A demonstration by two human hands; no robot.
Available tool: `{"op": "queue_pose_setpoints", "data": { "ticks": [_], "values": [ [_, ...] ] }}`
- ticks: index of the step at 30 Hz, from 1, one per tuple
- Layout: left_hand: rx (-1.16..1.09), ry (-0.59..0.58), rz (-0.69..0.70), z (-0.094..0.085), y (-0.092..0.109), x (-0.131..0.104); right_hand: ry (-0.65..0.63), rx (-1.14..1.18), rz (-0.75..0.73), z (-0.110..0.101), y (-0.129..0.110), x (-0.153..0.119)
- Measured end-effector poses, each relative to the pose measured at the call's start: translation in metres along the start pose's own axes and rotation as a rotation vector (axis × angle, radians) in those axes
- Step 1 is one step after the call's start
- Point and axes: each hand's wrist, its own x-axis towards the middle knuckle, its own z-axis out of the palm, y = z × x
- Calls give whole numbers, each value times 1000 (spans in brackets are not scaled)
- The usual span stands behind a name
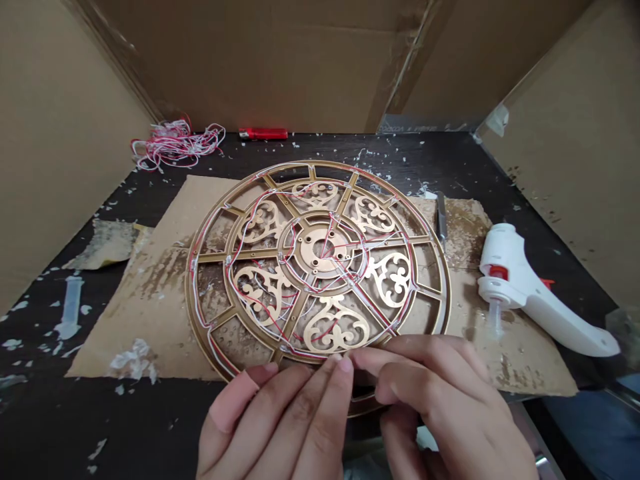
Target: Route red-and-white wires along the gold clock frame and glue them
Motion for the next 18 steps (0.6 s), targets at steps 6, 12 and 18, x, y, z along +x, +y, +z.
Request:
{"op": "queue_pose_setpoints", "data": {
  "ticks": [6,12,18],
  "values": [
    [2,3,24,2,3,7,-187,263,199,-11,5,6],
    [21,6,63,4,1,7,-204,57,-23,-10,6,5],
    [187,5,269,6,-6,-5,-242,104,-119,-16,12,8]
  ]
}}
